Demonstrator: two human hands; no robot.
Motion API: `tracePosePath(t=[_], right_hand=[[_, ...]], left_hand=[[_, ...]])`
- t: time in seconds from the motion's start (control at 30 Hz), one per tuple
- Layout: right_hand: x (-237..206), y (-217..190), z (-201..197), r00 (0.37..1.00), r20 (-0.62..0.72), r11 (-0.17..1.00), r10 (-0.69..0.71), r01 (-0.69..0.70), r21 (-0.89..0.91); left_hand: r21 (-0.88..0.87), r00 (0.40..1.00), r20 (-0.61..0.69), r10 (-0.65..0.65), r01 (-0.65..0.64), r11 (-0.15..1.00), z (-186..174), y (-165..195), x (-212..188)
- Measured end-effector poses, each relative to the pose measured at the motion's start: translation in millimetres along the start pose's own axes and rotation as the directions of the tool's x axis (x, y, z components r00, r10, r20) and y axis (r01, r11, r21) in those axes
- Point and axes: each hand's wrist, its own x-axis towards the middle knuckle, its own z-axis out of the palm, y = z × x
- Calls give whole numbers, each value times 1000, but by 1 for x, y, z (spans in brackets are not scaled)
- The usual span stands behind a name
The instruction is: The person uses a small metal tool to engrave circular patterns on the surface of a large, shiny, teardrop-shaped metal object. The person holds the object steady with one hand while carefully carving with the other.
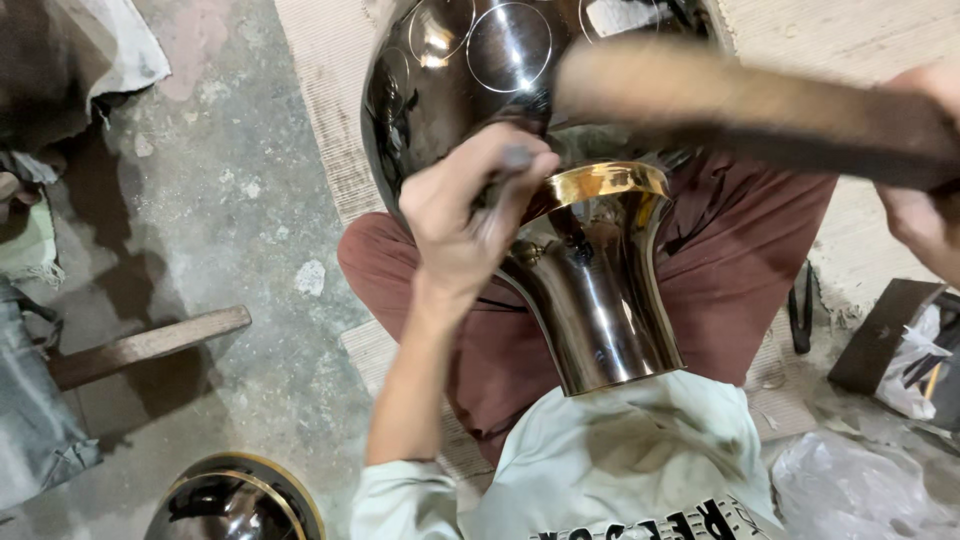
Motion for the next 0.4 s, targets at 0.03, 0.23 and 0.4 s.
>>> tracePosePath(t=[0.03, 0.23, 0.4], right_hand=[[4, -1, 1, 999, -25, 999, -32, 31, -23], [24, 3, 3, 985, -86, 978, -152, 138, -153], [36, 19, 3, 975, -53, 956, -217, 201, -214]], left_hand=[[26, 995, -92, -36, 38, 999, 7, 5, -8], [49, 939, -301, -169, 193, 980, 24, 17, -31], [32, 935, -304, -185, 204, 978, 24, 18, -32]])
